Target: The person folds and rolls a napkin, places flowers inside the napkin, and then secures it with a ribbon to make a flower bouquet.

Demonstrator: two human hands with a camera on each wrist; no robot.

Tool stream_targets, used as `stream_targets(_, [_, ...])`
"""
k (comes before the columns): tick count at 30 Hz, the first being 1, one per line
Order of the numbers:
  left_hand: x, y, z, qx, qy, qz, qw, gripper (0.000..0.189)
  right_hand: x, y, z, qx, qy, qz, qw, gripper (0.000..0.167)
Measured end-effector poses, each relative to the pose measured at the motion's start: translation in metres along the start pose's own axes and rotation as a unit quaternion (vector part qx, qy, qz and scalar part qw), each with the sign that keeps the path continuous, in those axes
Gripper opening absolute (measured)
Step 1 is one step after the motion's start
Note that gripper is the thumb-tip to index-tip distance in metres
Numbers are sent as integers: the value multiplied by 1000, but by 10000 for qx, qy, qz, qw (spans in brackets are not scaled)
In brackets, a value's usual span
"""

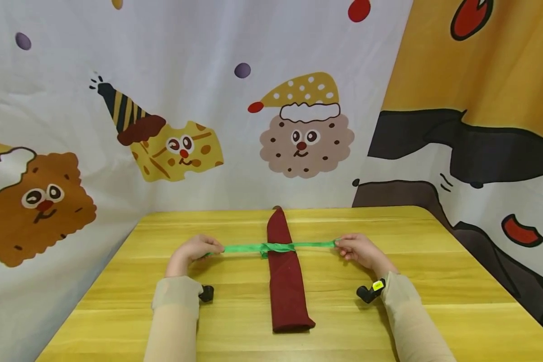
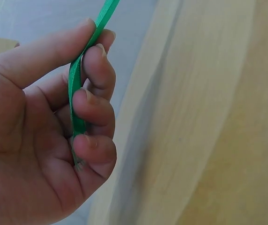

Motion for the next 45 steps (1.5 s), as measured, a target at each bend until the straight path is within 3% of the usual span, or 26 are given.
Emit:
stream_targets(8, [3,-11,5,12,-80,-90,9999,22,-4,1,-9,-303,-431,-32,9986,19])
stream_targets(14, [2,-10,2,-24,-110,-49,9999,20,-5,0,-16,-318,-468,-18,9984,23])
stream_targets(27, [-2,-11,-4,-95,-229,-173,9995,25,-6,2,-29,-151,-106,-20,9998,21])
stream_targets(33, [-4,-14,-5,-159,-242,-28,9996,29,-5,4,-29,-80,-102,-13,9999,19])
stream_targets(39, [-3,-22,-7,-446,-214,152,9987,26,-6,4,-30,168,5,12,9999,14])
stream_targets(45, [-2,-30,-11,-811,-66,-44,9967,28,-5,2,-30,335,245,-26,9991,10])
Point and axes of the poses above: each hand's wrist, its own x-axis towards the middle knuckle, its own z-axis out of the palm, y = z × x, the point moved 5 cm from there along x, towards the middle knuckle, and after that the axes turned 10 degrees about y, right-handed, at the moved point
